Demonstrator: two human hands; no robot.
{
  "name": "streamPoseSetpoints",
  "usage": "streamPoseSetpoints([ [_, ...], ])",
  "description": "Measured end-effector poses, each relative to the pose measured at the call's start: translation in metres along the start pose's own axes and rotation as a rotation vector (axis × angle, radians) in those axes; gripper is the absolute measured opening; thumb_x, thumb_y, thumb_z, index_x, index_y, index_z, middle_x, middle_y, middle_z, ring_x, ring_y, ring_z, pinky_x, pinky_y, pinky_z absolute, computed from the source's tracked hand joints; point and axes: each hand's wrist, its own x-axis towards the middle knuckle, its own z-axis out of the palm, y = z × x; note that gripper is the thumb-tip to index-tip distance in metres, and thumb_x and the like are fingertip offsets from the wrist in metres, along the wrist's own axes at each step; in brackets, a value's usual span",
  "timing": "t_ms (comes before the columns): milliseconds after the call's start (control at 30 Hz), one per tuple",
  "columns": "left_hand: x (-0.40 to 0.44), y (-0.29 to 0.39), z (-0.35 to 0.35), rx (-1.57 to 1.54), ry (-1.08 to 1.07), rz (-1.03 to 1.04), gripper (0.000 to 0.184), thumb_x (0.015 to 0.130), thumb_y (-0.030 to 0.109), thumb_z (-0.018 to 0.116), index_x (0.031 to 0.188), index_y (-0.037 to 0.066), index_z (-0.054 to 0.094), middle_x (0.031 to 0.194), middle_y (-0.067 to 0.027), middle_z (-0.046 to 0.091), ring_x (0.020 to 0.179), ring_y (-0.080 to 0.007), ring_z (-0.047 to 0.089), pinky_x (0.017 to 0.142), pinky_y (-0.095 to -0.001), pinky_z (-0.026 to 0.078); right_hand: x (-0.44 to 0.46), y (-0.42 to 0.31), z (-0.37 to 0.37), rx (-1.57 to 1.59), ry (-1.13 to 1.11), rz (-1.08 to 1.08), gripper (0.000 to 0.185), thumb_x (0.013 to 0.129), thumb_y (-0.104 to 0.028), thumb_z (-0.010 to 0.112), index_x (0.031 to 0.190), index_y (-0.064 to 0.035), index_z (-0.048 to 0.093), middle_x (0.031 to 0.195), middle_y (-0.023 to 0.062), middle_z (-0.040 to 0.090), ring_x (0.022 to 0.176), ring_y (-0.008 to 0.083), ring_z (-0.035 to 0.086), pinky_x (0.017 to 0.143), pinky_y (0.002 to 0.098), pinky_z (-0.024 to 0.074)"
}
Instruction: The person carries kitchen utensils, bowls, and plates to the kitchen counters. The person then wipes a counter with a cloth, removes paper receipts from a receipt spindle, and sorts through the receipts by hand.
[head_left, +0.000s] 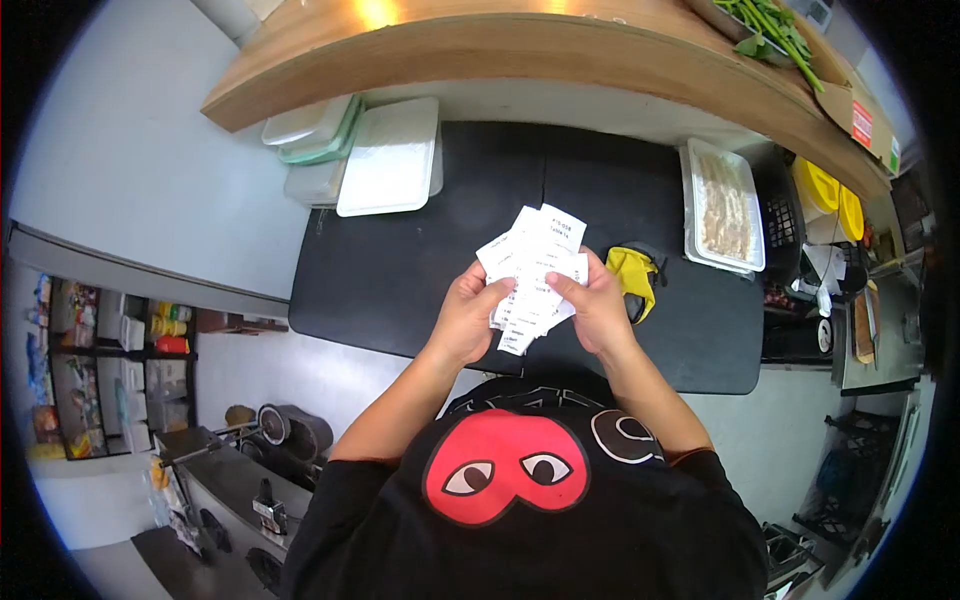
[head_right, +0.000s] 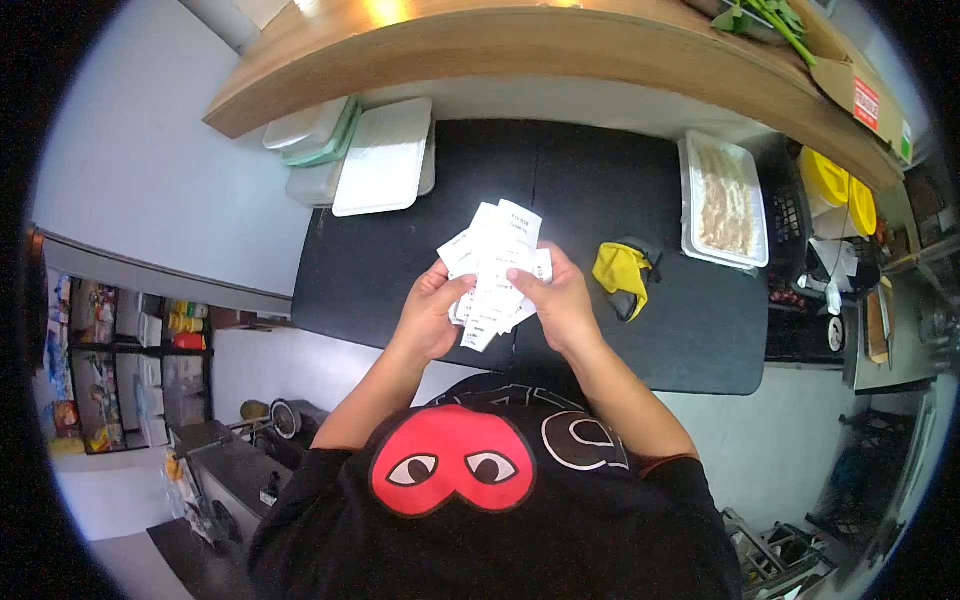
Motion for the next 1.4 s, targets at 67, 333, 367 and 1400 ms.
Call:
streamPoseSetpoints([
  [67, 0.000, -0.005, 0.005, -0.085, 0.058, -0.042, 0.032, 0.085, 0.003, 0.055, 0.115, 0.000, 0.048, 0.107, -0.0105, 0.058, 0.096, -0.0157, 0.058, 0.084, -0.0307, 0.048, 0.002, 0.009, -0.005, -0.017, 0.011, -0.012, 0.031, 0.079, -0.002, 0.064, 0.107, -0.0020, 0.050, 0.099, 0.0066, 0.060, 0.088, 0.0125, 0.058, 0.079, 0.0271, 0.0466],
  [333, -0.007, -0.027, -0.008, 0.166, 0.268, 0.058, 0.038, 0.079, -0.005, 0.057, 0.114, 0.001, 0.047, 0.106, -0.0104, 0.059, 0.093, -0.0161, 0.059, 0.080, -0.0295, 0.049, 0.014, 0.038, -0.017, 0.097, -0.060, 0.235, 0.031, 0.080, -0.007, 0.063, 0.107, 0.0014, 0.051, 0.098, 0.0094, 0.060, 0.088, 0.0152, 0.059, 0.077, 0.0299, 0.0479],
  [367, -0.011, -0.026, -0.012, 0.148, 0.287, 0.061, 0.038, 0.079, -0.005, 0.057, 0.114, 0.001, 0.047, 0.105, -0.0103, 0.059, 0.093, -0.0161, 0.060, 0.080, -0.0295, 0.049, 0.015, 0.037, -0.013, 0.114, -0.092, 0.310, 0.032, 0.080, -0.008, 0.063, 0.108, 0.0019, 0.051, 0.099, 0.0102, 0.060, 0.089, 0.0163, 0.059, 0.077, 0.0308, 0.0481],
  [1400, -0.369, 0.107, -0.357, 1.221, 1.489, 0.558, 0.060, 0.089, 0.044, 0.037, 0.135, 0.007, 0.029, 0.141, -0.0197, 0.022, 0.132, -0.0402, 0.014, 0.098, -0.0632, 0.001, -0.082, 0.386, 0.417, -0.465, -0.967, 0.842, 0.023, 0.081, -0.011, 0.062, 0.102, -0.0014, 0.060, 0.090, 0.0038, 0.062, 0.079, 0.0107, 0.057, 0.070, 0.0237, 0.0456],
])
